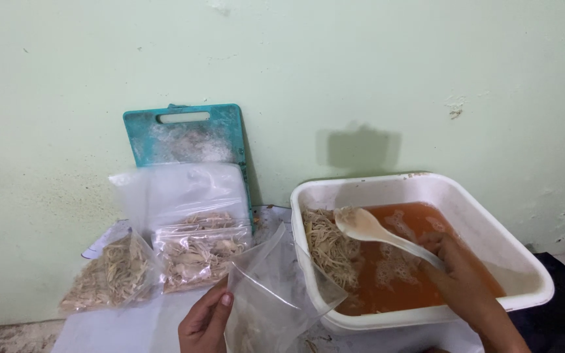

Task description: Packaging wet fibrous food material from a basin into individual plastic bags using a spoon

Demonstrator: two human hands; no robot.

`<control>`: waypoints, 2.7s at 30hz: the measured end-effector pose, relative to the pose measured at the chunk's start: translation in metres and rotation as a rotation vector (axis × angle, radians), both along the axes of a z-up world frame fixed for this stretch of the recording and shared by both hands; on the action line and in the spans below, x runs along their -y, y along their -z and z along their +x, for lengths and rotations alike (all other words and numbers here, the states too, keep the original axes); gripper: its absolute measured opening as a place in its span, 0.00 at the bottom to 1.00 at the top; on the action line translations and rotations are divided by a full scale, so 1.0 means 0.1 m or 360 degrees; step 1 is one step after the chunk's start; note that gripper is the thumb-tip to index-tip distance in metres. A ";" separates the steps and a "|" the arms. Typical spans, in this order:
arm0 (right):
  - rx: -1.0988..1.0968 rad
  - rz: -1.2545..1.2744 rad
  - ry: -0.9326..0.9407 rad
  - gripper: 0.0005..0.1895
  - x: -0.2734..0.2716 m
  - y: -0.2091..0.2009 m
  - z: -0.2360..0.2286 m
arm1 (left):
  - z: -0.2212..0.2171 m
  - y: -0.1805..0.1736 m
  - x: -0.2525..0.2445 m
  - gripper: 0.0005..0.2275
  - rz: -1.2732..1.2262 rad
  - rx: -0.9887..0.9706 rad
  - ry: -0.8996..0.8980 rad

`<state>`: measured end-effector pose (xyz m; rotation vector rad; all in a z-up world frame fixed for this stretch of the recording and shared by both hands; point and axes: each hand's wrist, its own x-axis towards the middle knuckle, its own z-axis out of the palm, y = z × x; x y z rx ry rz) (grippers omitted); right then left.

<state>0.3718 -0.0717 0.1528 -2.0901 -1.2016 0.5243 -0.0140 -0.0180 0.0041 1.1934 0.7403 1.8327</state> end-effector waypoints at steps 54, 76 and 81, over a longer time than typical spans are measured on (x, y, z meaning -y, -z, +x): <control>-0.0807 0.0451 -0.0022 0.09 0.05 0.50 0.13 | 0.04 -1.09 0.52 0.08 -0.0606 -0.0778 0.0256; -0.0473 0.0737 -0.0077 0.11 0.42 -0.35 -0.09 | 0.03 -1.55 0.30 0.10 -0.0694 -0.0901 0.0125; 0.0003 0.0876 -0.0170 0.09 0.69 -0.86 -0.28 | 0.07 -1.41 0.13 0.09 -0.0505 -0.0735 0.0172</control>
